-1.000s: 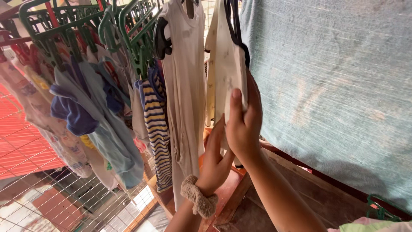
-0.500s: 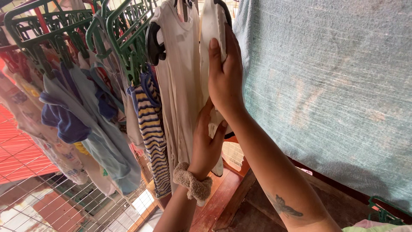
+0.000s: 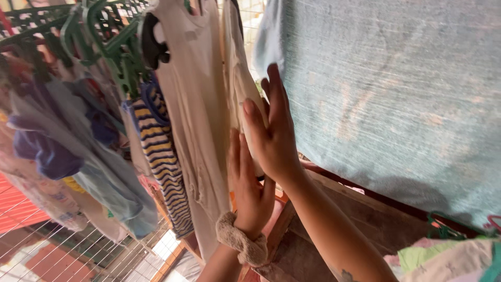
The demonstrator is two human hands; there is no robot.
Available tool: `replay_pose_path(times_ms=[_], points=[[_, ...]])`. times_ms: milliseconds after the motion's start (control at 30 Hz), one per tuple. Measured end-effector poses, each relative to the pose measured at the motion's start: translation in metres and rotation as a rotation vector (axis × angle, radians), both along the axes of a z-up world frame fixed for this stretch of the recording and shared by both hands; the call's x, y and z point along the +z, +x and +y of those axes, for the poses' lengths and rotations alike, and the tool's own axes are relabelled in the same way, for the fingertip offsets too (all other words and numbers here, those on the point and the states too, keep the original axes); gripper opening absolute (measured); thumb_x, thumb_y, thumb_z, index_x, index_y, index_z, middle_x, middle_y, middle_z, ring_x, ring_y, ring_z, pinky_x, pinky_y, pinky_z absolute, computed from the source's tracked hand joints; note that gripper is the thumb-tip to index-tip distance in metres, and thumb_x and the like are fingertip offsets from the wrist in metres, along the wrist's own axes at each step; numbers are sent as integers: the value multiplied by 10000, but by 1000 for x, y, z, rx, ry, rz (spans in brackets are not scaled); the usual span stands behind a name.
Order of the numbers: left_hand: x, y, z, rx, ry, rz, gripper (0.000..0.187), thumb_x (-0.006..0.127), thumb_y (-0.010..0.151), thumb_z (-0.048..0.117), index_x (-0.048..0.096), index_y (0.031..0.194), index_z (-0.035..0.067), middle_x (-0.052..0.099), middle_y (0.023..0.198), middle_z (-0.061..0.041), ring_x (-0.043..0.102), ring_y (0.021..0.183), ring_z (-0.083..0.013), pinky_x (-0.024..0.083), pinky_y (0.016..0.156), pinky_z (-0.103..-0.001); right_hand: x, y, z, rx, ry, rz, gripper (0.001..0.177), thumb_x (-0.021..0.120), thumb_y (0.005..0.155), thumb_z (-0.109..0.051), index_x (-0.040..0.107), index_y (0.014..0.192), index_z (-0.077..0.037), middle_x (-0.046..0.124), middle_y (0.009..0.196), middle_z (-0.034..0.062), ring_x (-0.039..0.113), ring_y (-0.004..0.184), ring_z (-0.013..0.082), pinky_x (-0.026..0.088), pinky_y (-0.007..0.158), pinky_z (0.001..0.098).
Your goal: The person hangs various pieces of clothing, including shirts and pants, onto a clothes rack using hangers. They pick up each item, place it on a hanger, and then hang it on the rack.
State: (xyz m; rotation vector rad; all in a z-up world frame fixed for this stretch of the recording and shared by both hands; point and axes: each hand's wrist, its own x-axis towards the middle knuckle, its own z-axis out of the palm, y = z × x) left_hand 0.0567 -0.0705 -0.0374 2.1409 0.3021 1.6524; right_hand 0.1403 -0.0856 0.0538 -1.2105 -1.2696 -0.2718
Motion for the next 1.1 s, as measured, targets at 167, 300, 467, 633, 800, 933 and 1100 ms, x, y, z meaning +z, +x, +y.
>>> replay_pose_path(times_ms=[167,300,467,633,800,933,1100], points=[[-28,16,-44,-186,-22,75,795,604,964,73,185,1629,-42,176,1708,-280,154,1615,-437,170,1301,-553,-52,8,-74,-88,2,123,816,346,1112,-577,136,1676,-26,182,1763,209,288,1622,358,321,1300,513],[-47,33,-80,-436,-106,143,764,598,997,105,198,1628,-51,249,1702,-275,217,1615,-426,169,1300,-543,-97,22,-144,-229,7,240,796,382,1097,-560,173,1650,-27,211,1735,203,266,1608,350,289,1277,506],[-63,59,-144,-718,-173,221,749,612,1024,149,214,1632,-36,290,1703,-262,261,1608,-423,163,1302,-546,-150,31,-242,-423,-18,334,718,417,1099,-480,259,1620,-11,299,1698,191,309,1581,327,278,1271,475],[-73,82,-215,-974,-196,306,738,610,1032,160,229,1641,-10,281,1718,-248,255,1617,-415,182,1304,-532,-188,29,-327,-639,-5,441,654,441,1093,-390,296,1598,0,336,1664,184,341,1550,317,289,1253,458],[-87,104,-289,-1108,-195,360,746,631,1017,158,242,1632,-8,294,1707,-225,266,1603,-403,202,1289,-508,-211,33,-410,-775,25,486,615,455,1086,-327,306,1590,-7,336,1662,175,325,1556,305,279,1255,445],[-97,126,-347,-1170,-195,381,750,649,989,139,273,1624,2,317,1700,-211,286,1595,-393,190,1288,-502,-221,46,-470,-851,42,489,582,466,1086,-278,324,1582,-7,341,1660,162,327,1552,296,275,1253,437],[-108,155,-415,-1201,-219,407,760,647,980,137,264,1622,0,320,1695,-208,297,1582,-391,216,1279,-489,-231,66,-541,-971,-23,500,569,474,1072,-253,348,1574,-18,368,1639,149,366,1525,288,306,1229,434]])
